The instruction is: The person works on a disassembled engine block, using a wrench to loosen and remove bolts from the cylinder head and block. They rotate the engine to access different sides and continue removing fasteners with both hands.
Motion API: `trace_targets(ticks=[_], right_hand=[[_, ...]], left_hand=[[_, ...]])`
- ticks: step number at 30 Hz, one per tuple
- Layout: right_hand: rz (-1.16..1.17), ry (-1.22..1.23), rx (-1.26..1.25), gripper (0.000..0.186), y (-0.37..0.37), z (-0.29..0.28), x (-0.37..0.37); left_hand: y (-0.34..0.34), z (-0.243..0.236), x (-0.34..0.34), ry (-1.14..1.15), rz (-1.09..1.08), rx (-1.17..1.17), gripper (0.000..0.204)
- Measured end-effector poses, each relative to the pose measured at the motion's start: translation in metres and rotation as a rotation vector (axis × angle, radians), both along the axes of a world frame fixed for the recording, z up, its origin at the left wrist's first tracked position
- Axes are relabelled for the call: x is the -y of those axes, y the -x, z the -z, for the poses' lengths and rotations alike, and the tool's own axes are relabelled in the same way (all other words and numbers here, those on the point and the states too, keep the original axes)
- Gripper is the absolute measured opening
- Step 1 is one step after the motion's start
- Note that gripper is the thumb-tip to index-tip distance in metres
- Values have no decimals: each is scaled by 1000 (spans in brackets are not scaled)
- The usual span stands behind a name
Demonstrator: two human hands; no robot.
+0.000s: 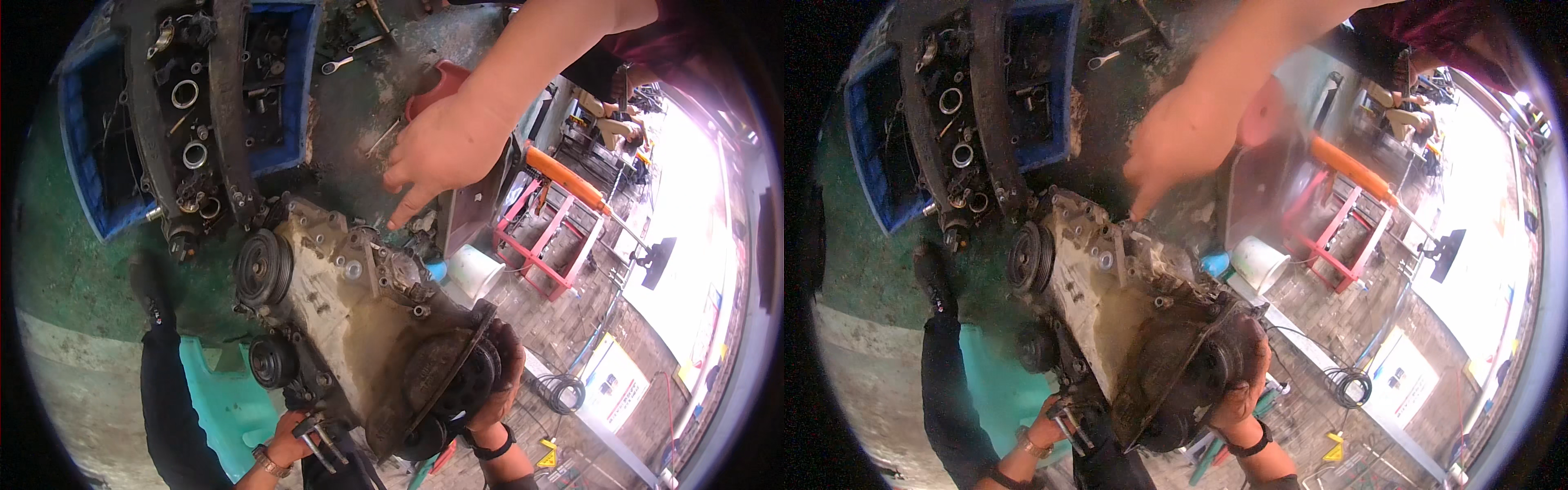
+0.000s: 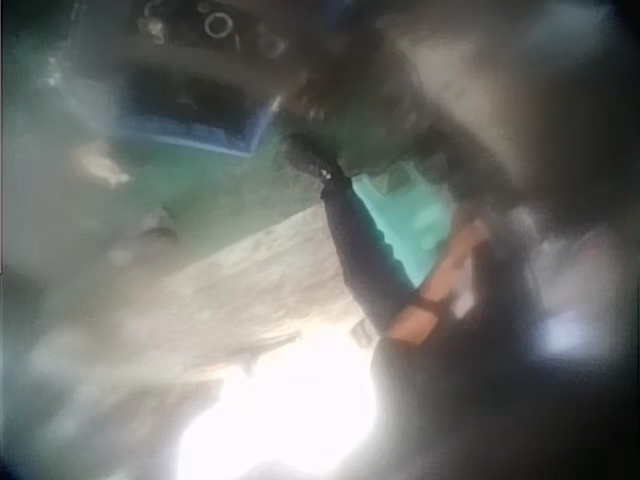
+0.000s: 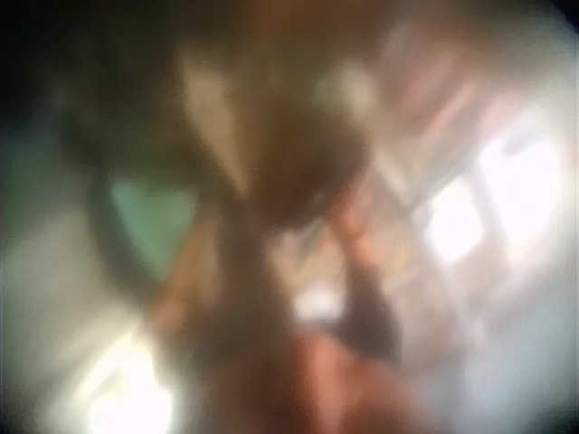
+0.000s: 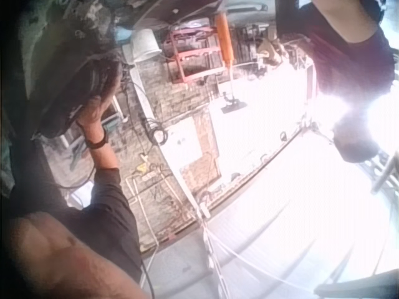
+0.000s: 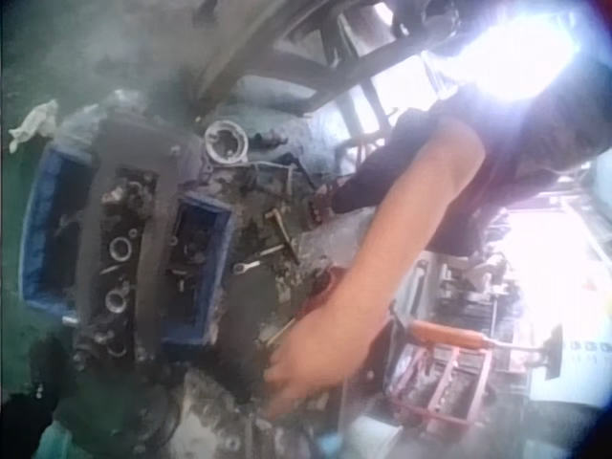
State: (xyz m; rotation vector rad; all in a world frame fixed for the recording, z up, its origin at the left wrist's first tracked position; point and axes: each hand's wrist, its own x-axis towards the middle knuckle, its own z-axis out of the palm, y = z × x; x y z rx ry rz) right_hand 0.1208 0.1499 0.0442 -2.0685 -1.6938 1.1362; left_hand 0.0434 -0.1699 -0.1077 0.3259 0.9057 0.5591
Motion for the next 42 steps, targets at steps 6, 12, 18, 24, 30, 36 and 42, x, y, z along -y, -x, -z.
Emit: trace_targets(ticks=[6, 12, 18, 24, 30, 36, 42], right_hand=[[18, 17, 29, 70, 4, -1, -2], [-24, 22, 10, 73, 4, 0, -3], [-75, 28, 5, 77, 0, 1, -6], [-142, 6, -16, 80, 0, 4, -10], [-236, -77, 71, 78, -1, 8, -12], [-328, -56, 97, 56, 1, 2, -19], [-284, -32, 106, 33, 2, -13, -68]], left_hand=[[-12, 8, 25, 688, -272, 446, 19], [-8, 2, 36, 110, -84, 129, 18], [-17, 9, 60, -269, 20, -274, 25], [-2, 8, 4, -12, 14, 113, 38], [42, -29, -60, -188, 210, -169, 30], [53, -85, -86, -83, 422, -78, 32], [80, -123, -81, 0, 223, -4, 32]])
